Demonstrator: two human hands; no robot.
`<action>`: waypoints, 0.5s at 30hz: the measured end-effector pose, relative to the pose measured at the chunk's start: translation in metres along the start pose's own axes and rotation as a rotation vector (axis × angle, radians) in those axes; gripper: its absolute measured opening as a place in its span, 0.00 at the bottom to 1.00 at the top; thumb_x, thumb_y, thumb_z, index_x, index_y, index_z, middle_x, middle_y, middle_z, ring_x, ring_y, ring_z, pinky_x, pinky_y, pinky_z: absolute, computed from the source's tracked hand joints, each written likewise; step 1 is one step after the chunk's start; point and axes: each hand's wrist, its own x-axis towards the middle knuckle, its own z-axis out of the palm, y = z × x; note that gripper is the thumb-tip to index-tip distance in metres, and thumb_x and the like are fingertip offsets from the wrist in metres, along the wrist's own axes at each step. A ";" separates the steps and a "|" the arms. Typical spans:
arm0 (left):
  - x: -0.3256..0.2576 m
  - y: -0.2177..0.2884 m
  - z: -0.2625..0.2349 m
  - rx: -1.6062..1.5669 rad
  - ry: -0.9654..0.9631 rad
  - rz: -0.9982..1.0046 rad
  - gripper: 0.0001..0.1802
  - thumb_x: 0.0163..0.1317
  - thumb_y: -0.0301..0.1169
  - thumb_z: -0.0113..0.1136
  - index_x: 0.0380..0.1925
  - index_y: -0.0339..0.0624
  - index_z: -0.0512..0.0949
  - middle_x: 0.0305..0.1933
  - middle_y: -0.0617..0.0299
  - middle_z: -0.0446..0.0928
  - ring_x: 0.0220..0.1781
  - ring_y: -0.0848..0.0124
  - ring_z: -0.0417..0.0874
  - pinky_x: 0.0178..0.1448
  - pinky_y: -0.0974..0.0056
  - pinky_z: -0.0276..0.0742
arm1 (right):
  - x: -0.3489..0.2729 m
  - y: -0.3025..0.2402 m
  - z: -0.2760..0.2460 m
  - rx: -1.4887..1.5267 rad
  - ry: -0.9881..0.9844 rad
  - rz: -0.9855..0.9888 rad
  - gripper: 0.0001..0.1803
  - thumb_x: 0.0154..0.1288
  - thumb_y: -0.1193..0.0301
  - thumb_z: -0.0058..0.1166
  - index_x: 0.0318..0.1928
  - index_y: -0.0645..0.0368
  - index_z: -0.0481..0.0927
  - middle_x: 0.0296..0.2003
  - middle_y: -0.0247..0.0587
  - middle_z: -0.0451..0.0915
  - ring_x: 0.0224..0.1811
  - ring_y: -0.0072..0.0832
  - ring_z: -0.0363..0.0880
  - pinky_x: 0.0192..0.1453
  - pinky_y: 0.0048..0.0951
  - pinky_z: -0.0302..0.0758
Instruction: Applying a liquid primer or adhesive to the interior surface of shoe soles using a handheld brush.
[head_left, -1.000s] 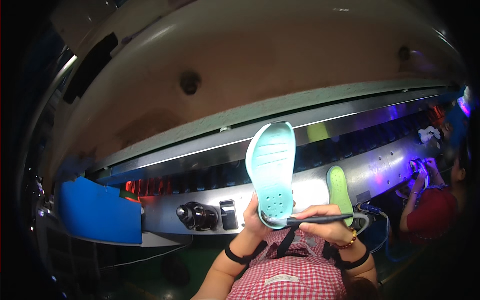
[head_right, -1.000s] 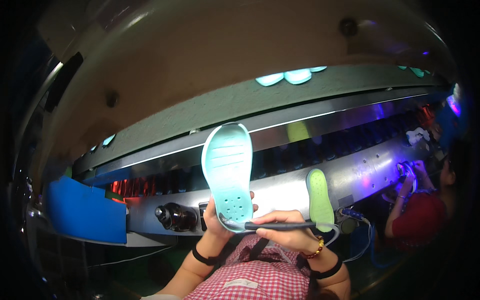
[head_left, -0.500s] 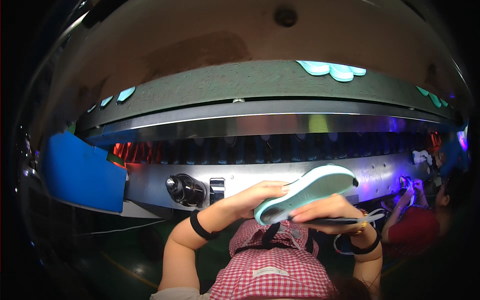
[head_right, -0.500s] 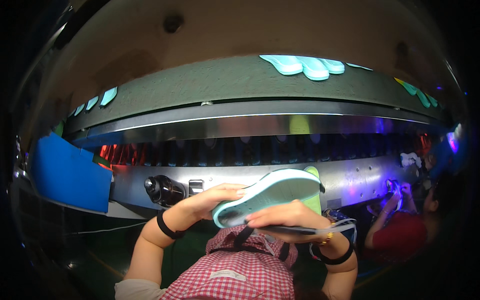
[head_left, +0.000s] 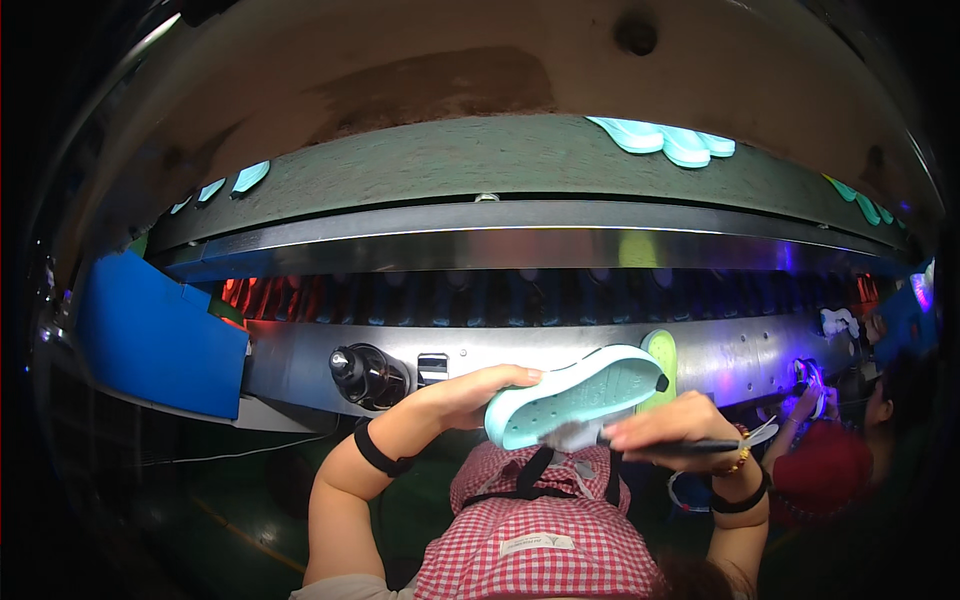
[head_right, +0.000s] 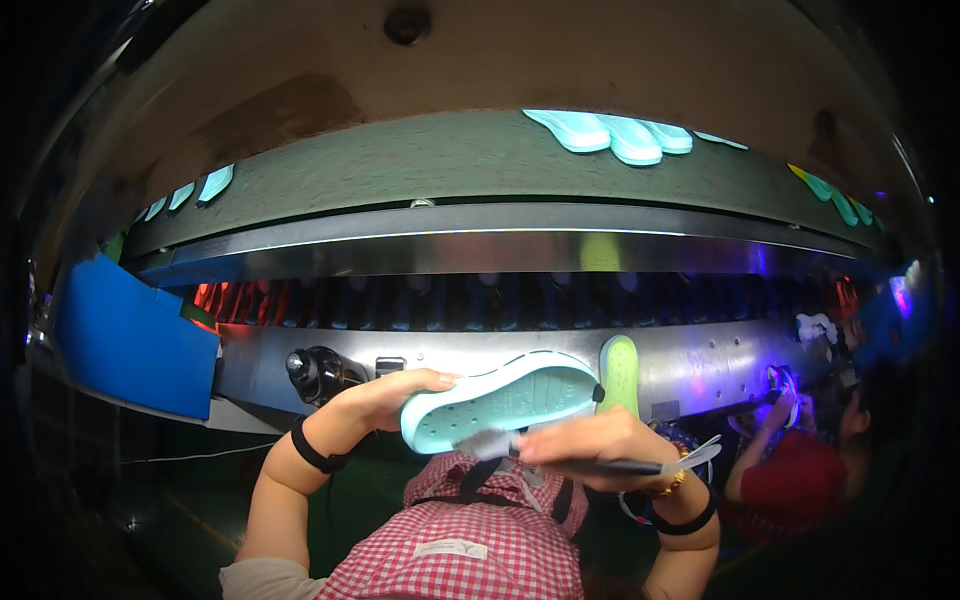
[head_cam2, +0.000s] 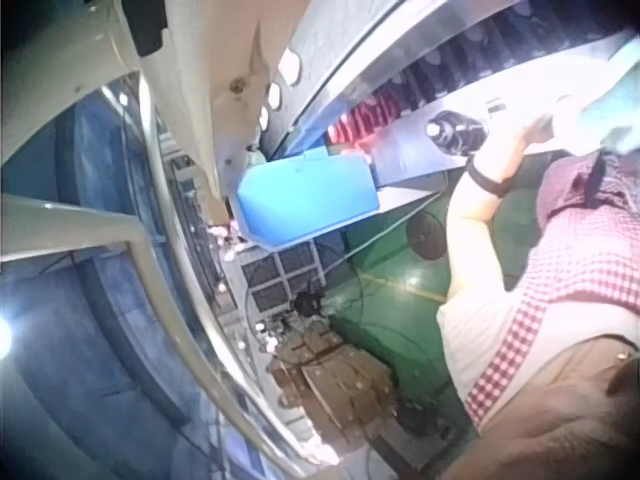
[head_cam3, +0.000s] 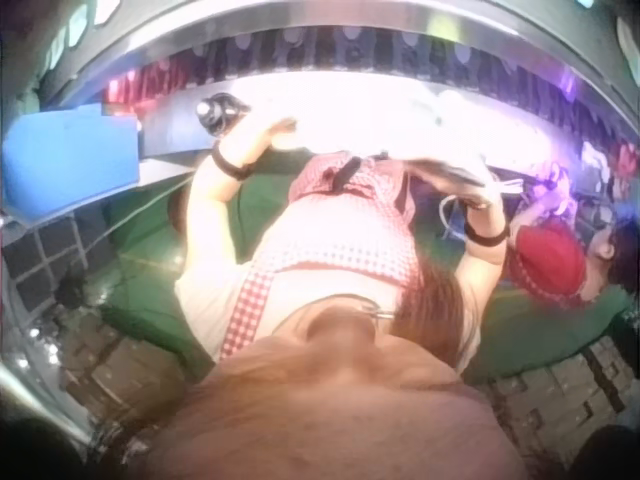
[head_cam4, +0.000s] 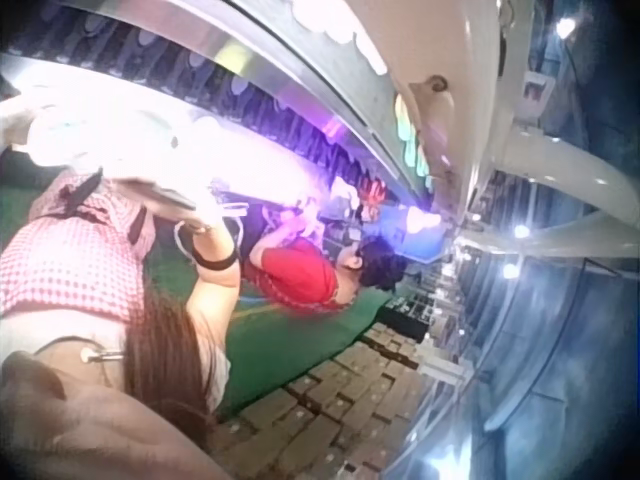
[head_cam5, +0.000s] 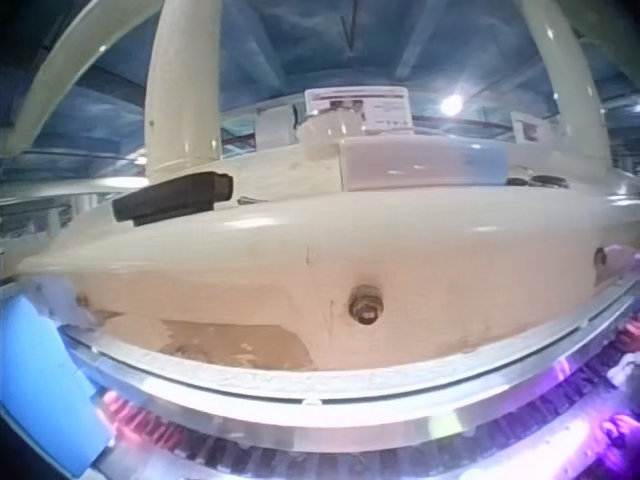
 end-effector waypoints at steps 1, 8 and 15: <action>0.000 -0.002 0.001 0.024 -0.013 0.039 0.31 0.58 0.40 0.49 0.56 0.30 0.63 0.55 0.47 0.69 0.51 0.63 0.75 0.53 0.60 0.73 | 0.001 0.009 0.004 0.046 0.119 -0.044 0.11 0.51 0.78 0.58 0.38 0.59 0.79 0.39 0.44 0.80 0.40 0.36 0.81 0.43 0.27 0.78; -0.020 -0.002 -0.009 0.109 0.066 0.242 0.29 0.57 0.40 0.50 0.53 0.28 0.67 0.48 0.50 0.74 0.46 0.67 0.77 0.50 0.65 0.72 | -0.011 0.012 0.015 0.066 0.298 -0.054 0.13 0.44 0.82 0.62 0.34 0.61 0.80 0.36 0.47 0.81 0.38 0.34 0.82 0.41 0.26 0.78; -0.047 0.006 0.049 0.472 0.503 0.534 0.32 0.59 0.47 0.45 0.52 0.29 0.68 0.51 0.50 0.73 0.51 0.64 0.74 0.57 0.65 0.67 | -0.019 0.016 0.006 0.105 0.230 -0.078 0.13 0.46 0.80 0.63 0.36 0.64 0.80 0.36 0.47 0.81 0.37 0.36 0.81 0.42 0.29 0.78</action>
